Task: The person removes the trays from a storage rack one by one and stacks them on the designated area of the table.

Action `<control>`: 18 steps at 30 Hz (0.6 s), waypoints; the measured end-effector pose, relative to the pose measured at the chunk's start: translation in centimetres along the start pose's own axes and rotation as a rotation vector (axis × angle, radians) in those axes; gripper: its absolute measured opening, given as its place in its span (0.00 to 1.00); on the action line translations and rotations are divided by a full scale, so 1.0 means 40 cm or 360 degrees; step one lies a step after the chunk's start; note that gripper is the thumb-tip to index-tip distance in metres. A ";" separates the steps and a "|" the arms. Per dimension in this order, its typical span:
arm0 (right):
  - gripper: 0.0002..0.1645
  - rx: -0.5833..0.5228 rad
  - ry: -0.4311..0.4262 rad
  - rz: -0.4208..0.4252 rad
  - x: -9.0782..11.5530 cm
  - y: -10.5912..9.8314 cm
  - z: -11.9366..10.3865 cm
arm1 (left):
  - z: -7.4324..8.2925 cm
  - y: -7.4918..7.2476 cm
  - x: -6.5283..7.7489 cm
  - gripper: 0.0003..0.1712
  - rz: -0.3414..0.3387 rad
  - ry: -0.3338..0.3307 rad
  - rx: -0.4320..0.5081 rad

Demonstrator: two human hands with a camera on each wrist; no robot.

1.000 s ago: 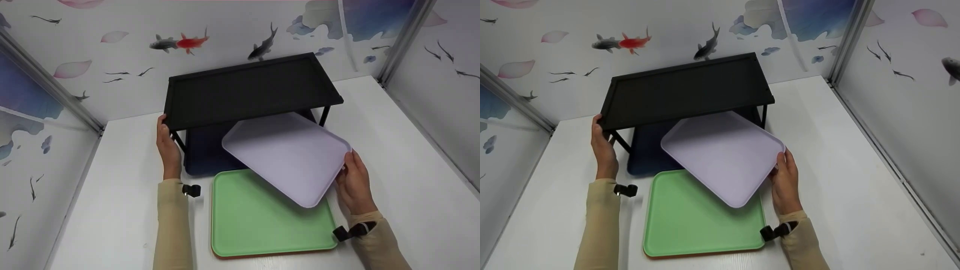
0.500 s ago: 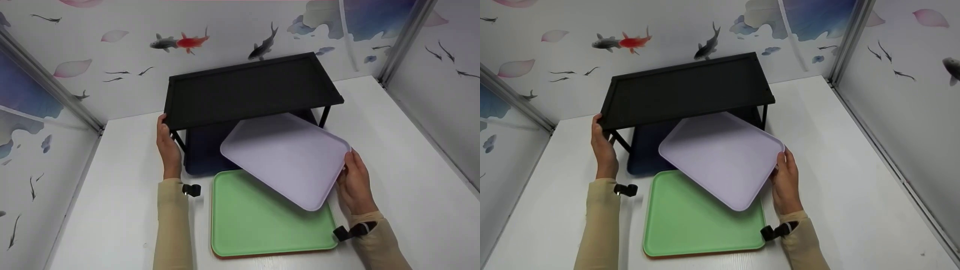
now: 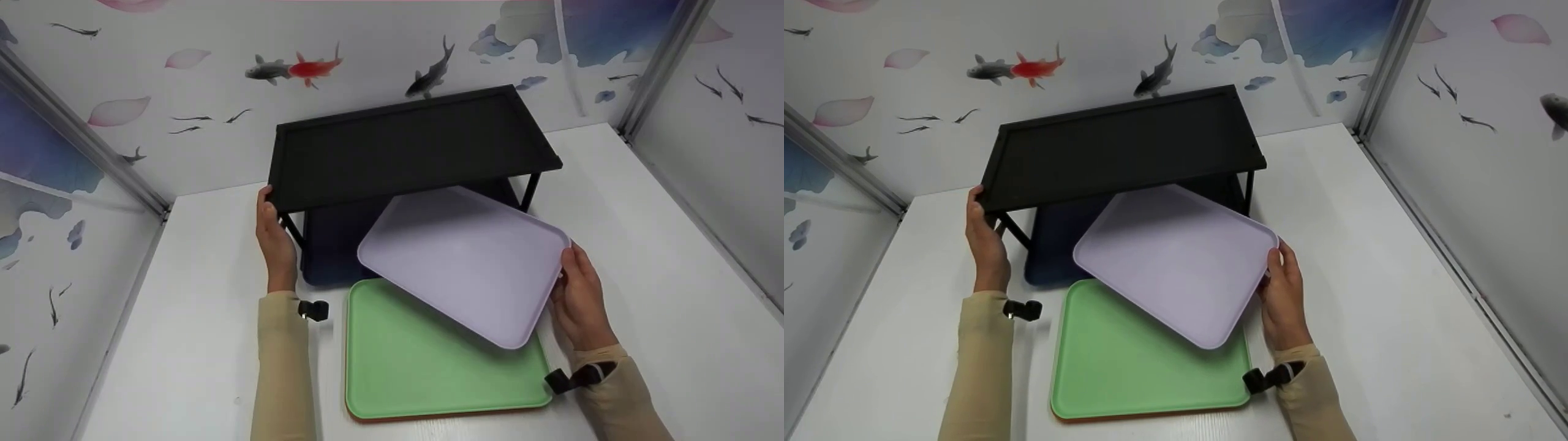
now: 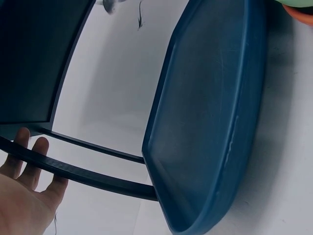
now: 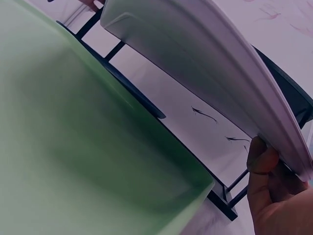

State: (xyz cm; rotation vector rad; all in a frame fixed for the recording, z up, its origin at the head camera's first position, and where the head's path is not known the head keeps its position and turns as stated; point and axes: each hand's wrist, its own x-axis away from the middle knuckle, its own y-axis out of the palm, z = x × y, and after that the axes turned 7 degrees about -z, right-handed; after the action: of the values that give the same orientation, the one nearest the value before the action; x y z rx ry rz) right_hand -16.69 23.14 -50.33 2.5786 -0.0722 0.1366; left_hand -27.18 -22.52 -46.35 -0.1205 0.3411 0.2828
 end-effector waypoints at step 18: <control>0.25 0.0047 -0.0024 -0.0044 0.001 0.000 -0.003 | 0.080 0.007 0.030 0.28 -0.0034 0.0004 0.0044</control>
State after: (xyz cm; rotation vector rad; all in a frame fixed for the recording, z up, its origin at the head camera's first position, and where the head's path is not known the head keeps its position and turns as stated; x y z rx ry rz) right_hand -16.66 23.21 -50.24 2.6093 -0.0401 0.1084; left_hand -25.16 -21.42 -43.80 -0.0975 0.3461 0.2565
